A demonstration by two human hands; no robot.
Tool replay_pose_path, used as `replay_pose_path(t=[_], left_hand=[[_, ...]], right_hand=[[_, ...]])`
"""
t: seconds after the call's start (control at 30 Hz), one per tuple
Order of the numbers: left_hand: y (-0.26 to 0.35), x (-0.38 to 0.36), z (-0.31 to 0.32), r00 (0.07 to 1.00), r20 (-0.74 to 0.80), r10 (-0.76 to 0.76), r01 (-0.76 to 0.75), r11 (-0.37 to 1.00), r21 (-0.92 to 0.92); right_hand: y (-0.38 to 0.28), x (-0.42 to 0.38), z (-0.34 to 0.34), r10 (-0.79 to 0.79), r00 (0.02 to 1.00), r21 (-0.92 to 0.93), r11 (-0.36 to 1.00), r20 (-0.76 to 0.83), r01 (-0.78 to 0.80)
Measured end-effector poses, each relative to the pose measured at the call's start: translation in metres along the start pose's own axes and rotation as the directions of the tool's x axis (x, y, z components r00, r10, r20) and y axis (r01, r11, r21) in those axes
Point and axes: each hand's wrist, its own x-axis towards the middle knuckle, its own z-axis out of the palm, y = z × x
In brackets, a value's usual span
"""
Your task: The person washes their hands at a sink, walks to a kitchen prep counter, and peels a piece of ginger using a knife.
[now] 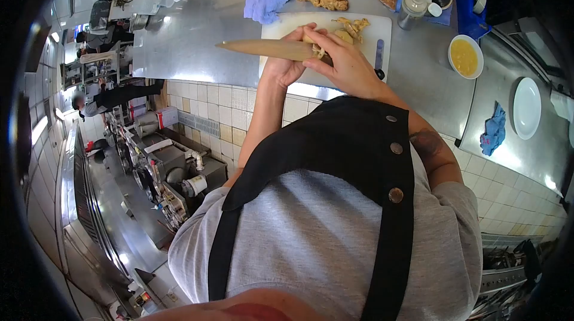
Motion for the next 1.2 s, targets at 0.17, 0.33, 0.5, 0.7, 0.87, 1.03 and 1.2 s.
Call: replay_pose_path(t=[0.17,0.33,0.5,0.7,0.87,1.03,1.2], left_hand=[[0.011,-0.008,0.006,0.993,0.002,0.119,-0.119,0.990,-0.077],[0.012,-0.014,0.017,0.984,0.047,0.173,-0.177,0.980,0.091],[0.000,-0.016,0.025,0.970,-0.032,0.241,-0.233,0.959,0.161],[-0.004,-0.014,0.027,0.974,-0.025,0.224,-0.220,0.968,0.122],[-0.008,-0.014,0.027,0.979,-0.073,0.192,-0.187,0.980,0.065],[-0.010,-0.014,0.031,0.975,-0.091,0.203,-0.196,0.977,0.084],[-0.020,-0.011,0.037,0.963,-0.108,0.246,-0.221,0.954,0.201]], right_hand=[[-0.004,-0.003,-0.002,0.151,0.988,0.104,0.983,0.032,-0.153],[-0.006,-0.002,-0.005,0.138,0.989,0.018,0.990,0.044,-0.139],[-0.008,-0.001,-0.004,0.145,0.988,-0.039,0.989,0.054,-0.143],[-0.010,0.003,-0.003,0.068,0.997,0.021,0.998,-0.024,-0.067],[-0.012,0.007,-0.005,0.109,0.993,0.030,0.994,-0.043,-0.107],[-0.006,0.009,-0.002,0.150,0.988,0.005,0.989,-0.034,-0.150],[-0.005,0.012,-0.004,0.194,0.981,0.046,0.980,-0.018,-0.193]])
